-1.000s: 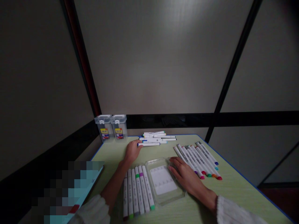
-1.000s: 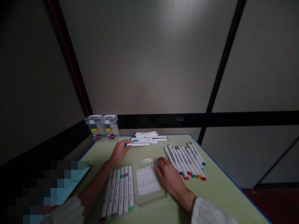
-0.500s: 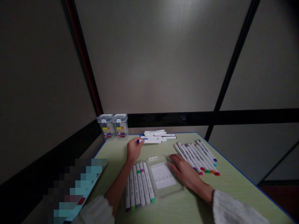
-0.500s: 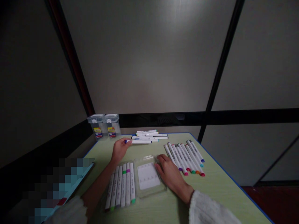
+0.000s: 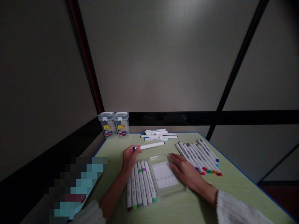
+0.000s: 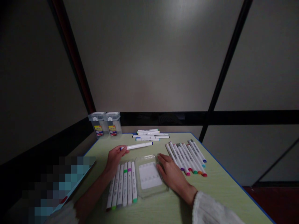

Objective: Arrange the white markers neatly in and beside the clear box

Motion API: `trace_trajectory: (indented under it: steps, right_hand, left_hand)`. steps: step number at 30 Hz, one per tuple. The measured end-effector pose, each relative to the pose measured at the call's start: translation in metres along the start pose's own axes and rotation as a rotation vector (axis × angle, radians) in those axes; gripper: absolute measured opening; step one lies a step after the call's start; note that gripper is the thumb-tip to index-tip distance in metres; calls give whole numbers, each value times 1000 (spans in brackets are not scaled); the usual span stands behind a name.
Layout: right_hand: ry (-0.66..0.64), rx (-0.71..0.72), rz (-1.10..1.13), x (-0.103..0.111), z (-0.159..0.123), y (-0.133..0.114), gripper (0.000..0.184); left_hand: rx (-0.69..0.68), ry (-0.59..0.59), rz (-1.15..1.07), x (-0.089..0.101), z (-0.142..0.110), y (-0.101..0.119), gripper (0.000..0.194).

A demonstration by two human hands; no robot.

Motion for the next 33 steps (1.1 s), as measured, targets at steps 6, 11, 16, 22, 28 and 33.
trace_trajectory:
  steps: [6, 11, 16, 22, 28, 33]
  right_hand:
    - [8, -2, -15, 1, -2, 0, 38]
    - [21, 7, -19, 1, -3, 0, 38]
    - [24, 22, -28, 0, -3, 1, 37]
    - [53, 52, -39, 5, -3, -5, 35]
    - [98, 99, -13, 16, -3, -16, 30]
    - [124, 98, 21, 23, -3, -21, 29]
  left_hand:
    - [-2, -15, -34, 5, -1, 2, 29]
    - [35, -37, -82, 1, 0, -4, 28]
    - [44, -47, -66, -3, 0, -8, 27]
    - [28, -40, -78, -2, 1, -6, 31]
    - [49, -56, -70, -6, -2, -7, 31]
    - [51, -93, -82, -11, -4, -7, 31]
Point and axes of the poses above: each hand's wrist, its own z-axis towards the middle knuckle, its own x-axis out of the back of the hand, y = z × x, the point moved 10 cm from there along z, towards the middle knuckle, and after that the axes turned 5 degrees about -z, right-handed, at the moved point
